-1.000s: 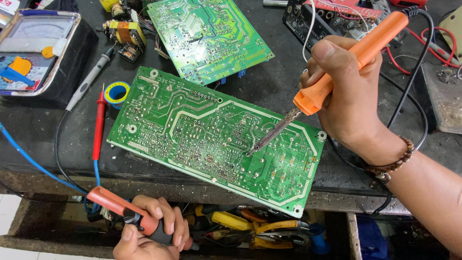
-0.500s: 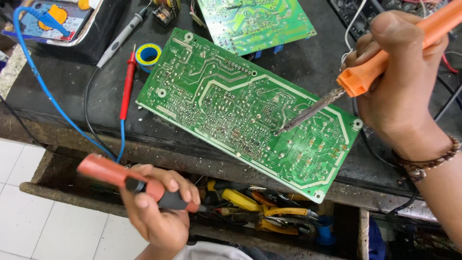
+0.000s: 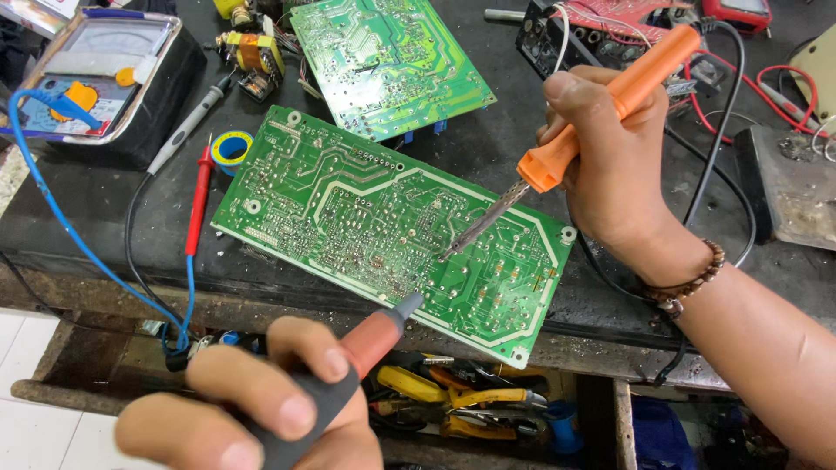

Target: The person uses a soldering iron and solder wire to work on a green circuit board. They apply solder to various points on the board while holding the iron in one hand and the solder in the other. The person also uses a hot air gun to heat the board at different times.

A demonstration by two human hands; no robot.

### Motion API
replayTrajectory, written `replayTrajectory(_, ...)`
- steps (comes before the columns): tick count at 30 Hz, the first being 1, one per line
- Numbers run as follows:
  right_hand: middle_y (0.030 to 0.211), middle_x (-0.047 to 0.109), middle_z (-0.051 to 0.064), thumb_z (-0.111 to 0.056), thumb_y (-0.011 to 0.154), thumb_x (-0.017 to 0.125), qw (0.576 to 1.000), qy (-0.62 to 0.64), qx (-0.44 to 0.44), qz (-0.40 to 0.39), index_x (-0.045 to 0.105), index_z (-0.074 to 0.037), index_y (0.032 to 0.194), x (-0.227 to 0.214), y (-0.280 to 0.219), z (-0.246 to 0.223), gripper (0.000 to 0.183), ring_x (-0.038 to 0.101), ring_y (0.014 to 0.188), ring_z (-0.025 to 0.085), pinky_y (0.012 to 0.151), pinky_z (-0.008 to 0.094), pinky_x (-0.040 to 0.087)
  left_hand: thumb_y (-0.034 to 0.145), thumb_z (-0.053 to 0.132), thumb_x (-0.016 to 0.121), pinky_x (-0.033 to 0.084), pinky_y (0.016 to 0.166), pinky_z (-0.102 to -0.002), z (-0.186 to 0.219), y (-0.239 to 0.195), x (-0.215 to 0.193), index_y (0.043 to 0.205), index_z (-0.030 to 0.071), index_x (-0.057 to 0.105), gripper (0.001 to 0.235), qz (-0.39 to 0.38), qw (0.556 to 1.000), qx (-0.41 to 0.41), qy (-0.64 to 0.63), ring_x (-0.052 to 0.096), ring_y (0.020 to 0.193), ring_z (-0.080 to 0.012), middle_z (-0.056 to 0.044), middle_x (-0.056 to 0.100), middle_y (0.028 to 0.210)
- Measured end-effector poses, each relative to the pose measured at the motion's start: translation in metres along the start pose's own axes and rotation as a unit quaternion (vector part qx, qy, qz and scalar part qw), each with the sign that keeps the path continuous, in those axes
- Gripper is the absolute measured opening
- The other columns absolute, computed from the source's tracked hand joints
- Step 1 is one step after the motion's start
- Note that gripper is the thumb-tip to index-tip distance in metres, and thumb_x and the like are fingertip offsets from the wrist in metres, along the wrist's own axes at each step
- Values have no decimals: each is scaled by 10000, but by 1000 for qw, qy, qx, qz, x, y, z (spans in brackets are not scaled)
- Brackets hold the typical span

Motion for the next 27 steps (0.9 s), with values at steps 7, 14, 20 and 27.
replayTrajectory(7,659,641,58,-294,1034,734,998,-50,21,-20,668,-93,812,13,-8,-15,306,526,499,126,480,292,464,1049,-78,531,690,797,-479,-22,6,33,1350,306,464,493,-128,950,284,25,557,840,-242,-20,490,1139)
replayTrajectory(14,595,459,5,-252,1126,674,993,-86,-30,-76,486,-139,678,21,-14,-32,499,399,503,90,475,266,310,1191,283,600,642,721,-447,-39,11,32,1325,256,486,178,-140,918,368,-33,555,754,-224,-42,526,1070)
replayTrajectory(20,617,332,-26,-258,1148,672,993,-63,-37,-92,378,-177,696,21,-12,-29,545,334,506,93,456,289,298,1206,244,545,639,790,-462,-35,10,36,1377,286,468,192,-142,930,338,23,537,814,-242,-42,481,1148)
replayTrajectory(27,625,320,-25,-256,1142,676,993,-50,-39,-96,373,-179,706,22,-12,-28,537,307,519,88,449,289,288,1177,199,546,633,798,-447,-34,13,39,1399,279,490,242,-170,927,334,18,543,831,-233,-47,500,1143)
Point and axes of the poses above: each hand's wrist, its own y-axis towards the middle knuckle, its own x-axis out of the palm, z = x × y, the point moved 7 cm from there along y, towards the middle knuckle
